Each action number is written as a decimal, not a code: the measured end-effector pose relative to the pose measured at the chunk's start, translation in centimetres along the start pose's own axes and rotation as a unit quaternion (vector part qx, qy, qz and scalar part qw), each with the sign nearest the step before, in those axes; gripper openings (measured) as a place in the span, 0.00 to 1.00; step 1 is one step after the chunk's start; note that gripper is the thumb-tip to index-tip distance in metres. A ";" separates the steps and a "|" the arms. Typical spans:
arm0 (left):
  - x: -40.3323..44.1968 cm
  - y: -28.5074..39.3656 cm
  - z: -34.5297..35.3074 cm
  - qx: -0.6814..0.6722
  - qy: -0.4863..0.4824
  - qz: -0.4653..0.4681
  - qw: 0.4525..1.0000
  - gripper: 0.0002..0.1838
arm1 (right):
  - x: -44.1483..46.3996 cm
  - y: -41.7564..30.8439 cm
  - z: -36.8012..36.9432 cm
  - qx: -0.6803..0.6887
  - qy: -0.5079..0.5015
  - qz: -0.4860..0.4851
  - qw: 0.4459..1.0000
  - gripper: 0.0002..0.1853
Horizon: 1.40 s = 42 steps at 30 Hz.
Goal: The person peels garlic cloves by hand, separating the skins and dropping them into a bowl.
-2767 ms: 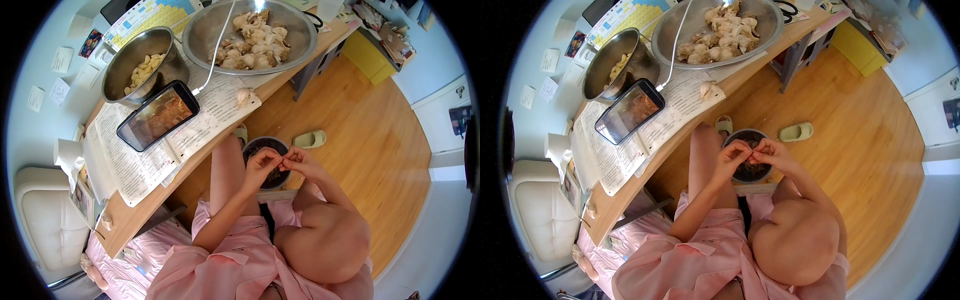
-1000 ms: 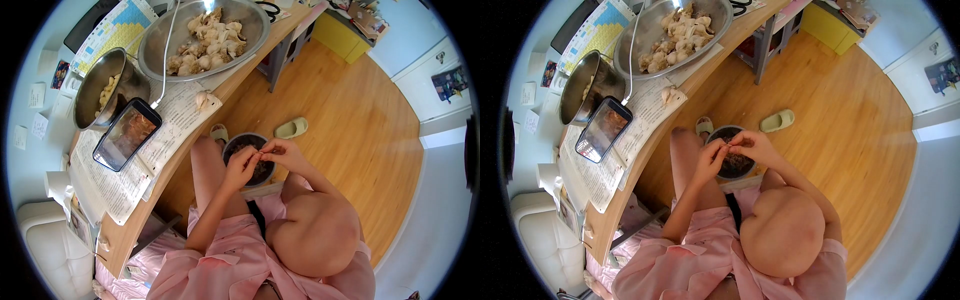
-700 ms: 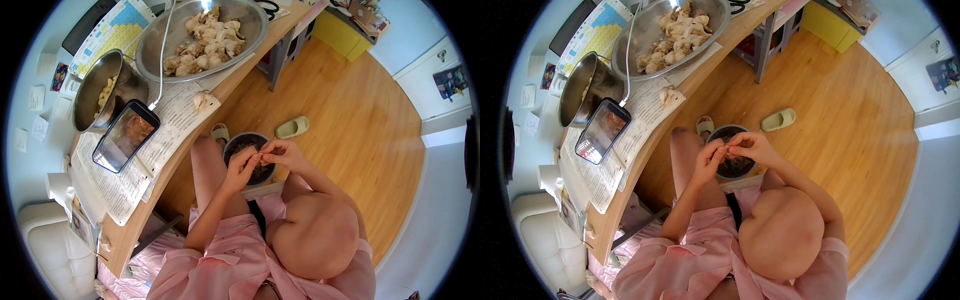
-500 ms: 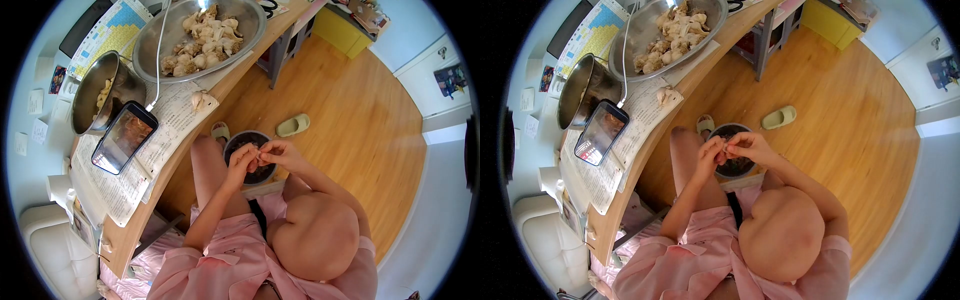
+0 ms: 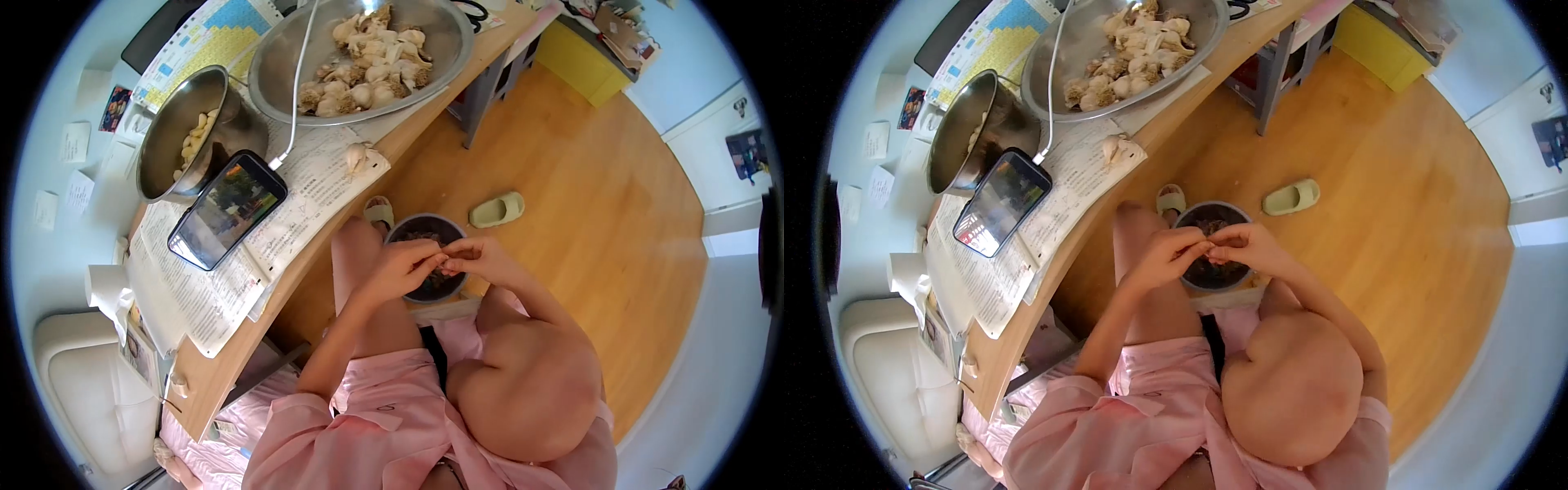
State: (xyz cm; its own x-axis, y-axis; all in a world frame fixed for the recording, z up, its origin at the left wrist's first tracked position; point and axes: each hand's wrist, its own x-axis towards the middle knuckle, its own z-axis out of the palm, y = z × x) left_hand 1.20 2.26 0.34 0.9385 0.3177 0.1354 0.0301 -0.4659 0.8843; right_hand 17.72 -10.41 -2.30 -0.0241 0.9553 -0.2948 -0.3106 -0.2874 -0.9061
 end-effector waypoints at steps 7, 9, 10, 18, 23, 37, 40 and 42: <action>0.3 0.5 0.7 0.057 0.065 0.059 0.995 0.07 | -0.6 -1.4 0.7 -0.011 0.035 -0.010 0.999 0.10; 0.2 0.6 0.4 0.050 0.069 0.071 0.994 0.06 | -0.7 -1.6 0.8 -0.002 0.026 0.009 1.000 0.10; 0.0 0.5 0.3 0.045 0.063 0.077 0.994 0.06 | -0.7 -1.7 0.8 0.011 0.009 0.017 1.000 0.10; -0.1 1.5 -0.5 0.148 0.088 0.193 0.966 0.06 | -0.6 -1.1 1.2 0.130 -0.049 0.062 0.988 0.10; 0.3 0.6 0.1 0.202 0.132 0.238 0.941 0.09 | -0.3 -0.5 1.1 0.170 -0.018 0.073 0.982 0.09; -1.4 -5.3 3.8 0.155 0.121 0.005 0.980 0.05 | 0.9 1.2 -0.3 0.002 0.124 -0.082 0.989 0.14; -1.4 -8.3 5.9 0.270 0.001 -0.103 0.957 0.08 | 0.7 0.4 0.0 0.022 0.121 -0.075 0.990 0.14; -1.4 -10.3 7.1 0.316 -0.058 -0.154 0.934 0.09 | 0.4 -0.7 0.5 0.030 0.103 -0.041 0.993 0.13</action>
State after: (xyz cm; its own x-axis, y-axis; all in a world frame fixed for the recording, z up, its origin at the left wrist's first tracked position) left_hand 2.04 0.75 -12.12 0.8820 0.4418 -0.1640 0.4672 -0.7741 0.4272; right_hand 17.42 -9.82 -1.65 0.1966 0.9393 -0.2813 -0.3600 -0.1977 -0.9118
